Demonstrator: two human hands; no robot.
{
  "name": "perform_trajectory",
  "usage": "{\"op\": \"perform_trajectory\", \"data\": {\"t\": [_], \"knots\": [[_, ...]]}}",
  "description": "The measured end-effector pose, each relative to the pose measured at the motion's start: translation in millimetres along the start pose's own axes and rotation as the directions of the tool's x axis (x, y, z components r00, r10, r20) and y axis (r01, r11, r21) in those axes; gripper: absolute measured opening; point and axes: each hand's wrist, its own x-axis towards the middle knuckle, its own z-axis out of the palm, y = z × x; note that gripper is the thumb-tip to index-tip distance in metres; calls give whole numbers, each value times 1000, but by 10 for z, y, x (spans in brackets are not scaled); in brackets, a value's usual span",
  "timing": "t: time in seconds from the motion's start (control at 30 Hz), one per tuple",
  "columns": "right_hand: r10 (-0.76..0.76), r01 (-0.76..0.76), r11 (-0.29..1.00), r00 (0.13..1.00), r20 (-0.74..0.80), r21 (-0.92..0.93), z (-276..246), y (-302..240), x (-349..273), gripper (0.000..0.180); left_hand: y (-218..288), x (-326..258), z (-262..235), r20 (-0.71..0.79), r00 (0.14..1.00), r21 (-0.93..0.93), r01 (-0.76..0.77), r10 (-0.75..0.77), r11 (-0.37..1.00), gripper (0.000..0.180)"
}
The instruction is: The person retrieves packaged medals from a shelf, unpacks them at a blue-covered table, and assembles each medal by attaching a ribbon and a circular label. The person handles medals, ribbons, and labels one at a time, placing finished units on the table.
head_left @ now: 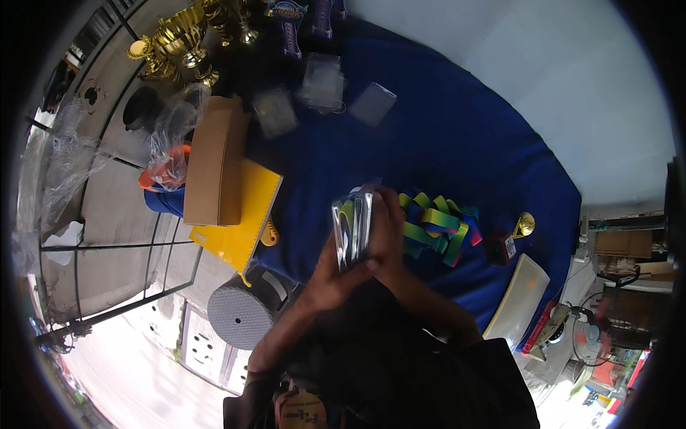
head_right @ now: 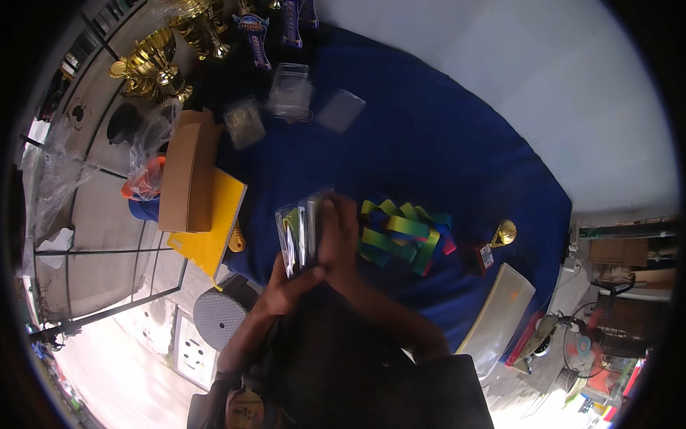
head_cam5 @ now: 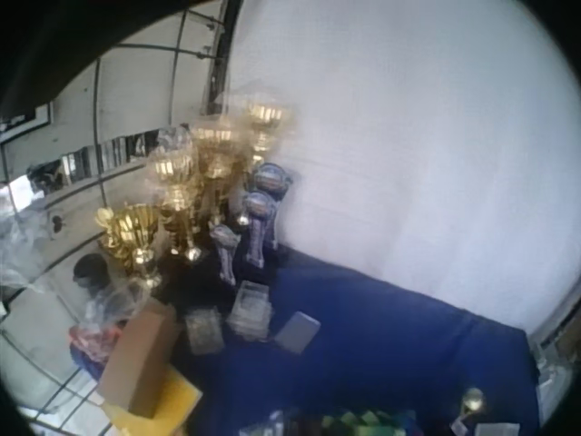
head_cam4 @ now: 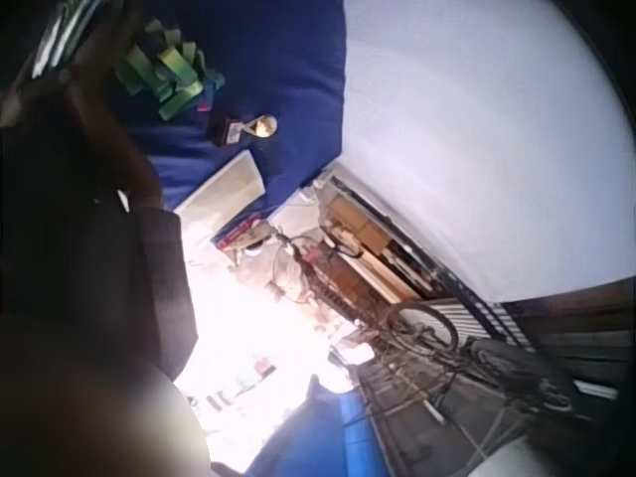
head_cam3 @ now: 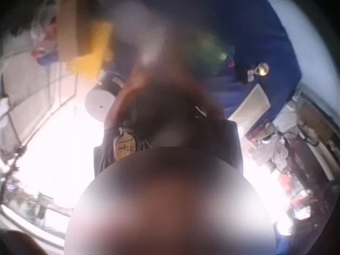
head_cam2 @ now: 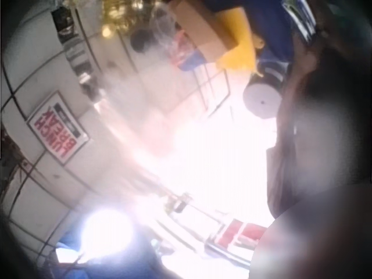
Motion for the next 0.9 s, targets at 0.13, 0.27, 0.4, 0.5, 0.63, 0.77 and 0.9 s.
{"op": "perform_trajectory", "data": {"t": [0.13,0.27,0.4,0.5,0.63,0.77,0.9], "knots": [[546,-577,591,800,247,564,212,60,286,24,-98,-168,-101,-152,975,-182,132,-160,974,54],[537,-560,475,796,281,679,621,41,805,21,-183,-219,-161,-343,937,-179,-136,67,974,57],[487,-569,666,821,297,482,1168,9,1600,48,-201,-263,-191,-399,904,-143,-226,153,964,65],[509,-537,787,843,172,304,1136,-31,1593,65,-158,-287,-199,-437,888,-91,-204,145,975,67],[354,-626,576,771,530,525,492,-104,610,73,-59,-210,-197,-534,801,240,-162,269,957,75],[340,-762,-34,600,725,647,116,-95,-130,70,55,5,-33,-287,799,735,-170,529,656,80],[388,-534,-312,683,618,786,-293,76,-377,75,115,180,304,-56,860,851,-225,507,475,74]]}}
